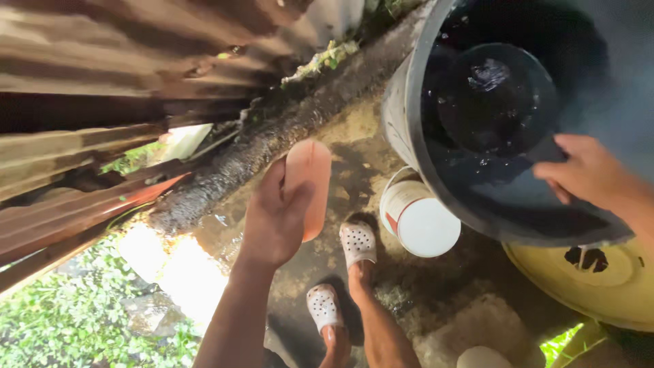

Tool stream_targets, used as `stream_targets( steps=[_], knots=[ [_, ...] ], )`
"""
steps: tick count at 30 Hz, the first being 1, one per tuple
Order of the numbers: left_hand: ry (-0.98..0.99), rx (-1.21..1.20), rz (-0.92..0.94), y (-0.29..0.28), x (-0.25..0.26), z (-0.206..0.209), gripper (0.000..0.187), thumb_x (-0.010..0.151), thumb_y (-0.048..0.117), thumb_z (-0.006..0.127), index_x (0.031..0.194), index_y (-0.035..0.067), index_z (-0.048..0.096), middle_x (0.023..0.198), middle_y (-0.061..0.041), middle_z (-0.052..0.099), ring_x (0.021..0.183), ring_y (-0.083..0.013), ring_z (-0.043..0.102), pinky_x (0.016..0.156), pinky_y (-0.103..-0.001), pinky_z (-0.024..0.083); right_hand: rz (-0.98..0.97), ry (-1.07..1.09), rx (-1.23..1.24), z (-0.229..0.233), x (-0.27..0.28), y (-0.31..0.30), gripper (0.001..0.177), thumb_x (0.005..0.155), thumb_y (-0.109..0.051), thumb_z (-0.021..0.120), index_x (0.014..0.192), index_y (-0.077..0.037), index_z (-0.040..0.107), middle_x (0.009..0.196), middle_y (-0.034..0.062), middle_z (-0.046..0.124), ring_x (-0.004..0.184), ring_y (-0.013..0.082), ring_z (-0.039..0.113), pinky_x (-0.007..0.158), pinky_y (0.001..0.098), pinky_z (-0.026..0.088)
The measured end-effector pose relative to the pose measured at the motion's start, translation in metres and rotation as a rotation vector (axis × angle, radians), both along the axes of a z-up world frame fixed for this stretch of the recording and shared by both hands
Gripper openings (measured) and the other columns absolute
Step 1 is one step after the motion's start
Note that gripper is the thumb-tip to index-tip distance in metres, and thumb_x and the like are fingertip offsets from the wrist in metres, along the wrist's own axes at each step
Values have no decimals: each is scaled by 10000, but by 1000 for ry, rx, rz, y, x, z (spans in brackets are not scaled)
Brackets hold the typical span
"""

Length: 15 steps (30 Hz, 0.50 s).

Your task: The person scrubs a concrete surface with a brush while pouring water from a small container. They then wash a black pan by scrubbing the inside and outside with the brush and rinsing it with water from a bucket.

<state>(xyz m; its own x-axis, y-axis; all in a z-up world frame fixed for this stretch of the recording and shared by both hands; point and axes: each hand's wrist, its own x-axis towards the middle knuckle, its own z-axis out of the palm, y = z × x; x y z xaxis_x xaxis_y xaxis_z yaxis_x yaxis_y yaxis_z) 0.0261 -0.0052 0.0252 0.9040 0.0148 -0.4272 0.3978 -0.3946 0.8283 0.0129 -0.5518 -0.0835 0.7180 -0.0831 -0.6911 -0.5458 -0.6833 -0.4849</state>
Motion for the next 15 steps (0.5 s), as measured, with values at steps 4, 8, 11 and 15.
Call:
stream_targets(
  steps=[4, 8, 11, 15],
  knots=[
    [40, -59, 62, 33, -40, 40, 445, 923, 237, 670, 1331, 60, 661, 1171, -159, 802, 1086, -294, 789, 932, -387, 585, 40, 110, -126, 74, -82, 27, 266, 938, -187, 744, 1053, 18, 619, 688, 212, 690, 596, 301, 663, 611, 437, 525],
    [-41, -41, -13, 49, -80, 66, 448, 931, 226, 640, 1342, 52, 670, 1175, -208, 784, 1097, -364, 765, 951, -407, 577, 206, 193, -267, 131, -142, 81, 340, 938, -292, 711, 1152, -48, 612, 778, 184, 727, 708, 301, 704, 706, 438, 558],
    [-155, 12, -37, 49, -107, 74, 514, 928, 262, 684, 1393, 54, 621, 1205, -237, 757, 1165, -403, 733, 968, -435, 555, 435, 271, -411, 178, -168, 127, 406, 938, -371, 686, 1226, -97, 607, 846, 163, 755, 792, 300, 734, 777, 439, 584],
    [-118, 4, -48, 56, -137, 73, 532, 918, 245, 675, 1409, 53, 603, 1206, -247, 745, 1168, -427, 714, 971, -457, 549, 812, 377, -605, 230, -187, 184, 502, 937, -477, 653, 1325, -163, 601, 937, 134, 793, 904, 300, 776, 871, 440, 618]
  ],
)
